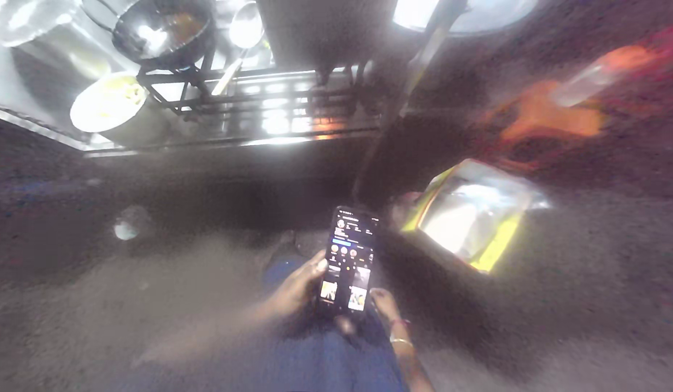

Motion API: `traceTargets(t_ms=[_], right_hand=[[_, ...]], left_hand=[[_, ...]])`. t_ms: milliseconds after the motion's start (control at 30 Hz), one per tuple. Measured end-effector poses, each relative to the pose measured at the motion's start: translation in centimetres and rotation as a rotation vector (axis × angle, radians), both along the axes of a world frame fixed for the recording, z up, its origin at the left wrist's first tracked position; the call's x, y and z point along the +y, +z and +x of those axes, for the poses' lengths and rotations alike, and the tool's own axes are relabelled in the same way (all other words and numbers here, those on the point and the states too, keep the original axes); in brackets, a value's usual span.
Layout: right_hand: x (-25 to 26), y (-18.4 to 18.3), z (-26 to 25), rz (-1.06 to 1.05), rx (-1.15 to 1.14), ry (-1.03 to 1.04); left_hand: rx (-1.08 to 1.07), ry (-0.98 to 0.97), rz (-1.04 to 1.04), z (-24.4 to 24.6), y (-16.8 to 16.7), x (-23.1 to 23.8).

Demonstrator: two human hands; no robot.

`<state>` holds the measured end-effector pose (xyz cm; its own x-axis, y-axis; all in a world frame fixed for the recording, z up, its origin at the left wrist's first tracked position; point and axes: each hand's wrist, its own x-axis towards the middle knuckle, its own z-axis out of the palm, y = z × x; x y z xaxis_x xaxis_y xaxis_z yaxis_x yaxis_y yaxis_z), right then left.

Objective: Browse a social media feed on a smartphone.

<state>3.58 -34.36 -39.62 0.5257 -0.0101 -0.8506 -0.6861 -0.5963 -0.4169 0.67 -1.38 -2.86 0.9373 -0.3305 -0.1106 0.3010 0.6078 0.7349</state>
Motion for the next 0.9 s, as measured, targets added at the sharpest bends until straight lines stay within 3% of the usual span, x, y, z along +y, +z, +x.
traceTargets(t_ms=[233, 900], right_hand=[[-0.7, -1.1, -0.3, 0.001, 0.025, -0.067], [-0.1, 0.0, -0.3, -0.014, 0.014, 0.025]], left_hand=[[0.002, -0.020, 0.009, 0.1, 0.2, -0.3], [0.100, -0.032, -0.134, -0.1, 0.5, -1.0]])
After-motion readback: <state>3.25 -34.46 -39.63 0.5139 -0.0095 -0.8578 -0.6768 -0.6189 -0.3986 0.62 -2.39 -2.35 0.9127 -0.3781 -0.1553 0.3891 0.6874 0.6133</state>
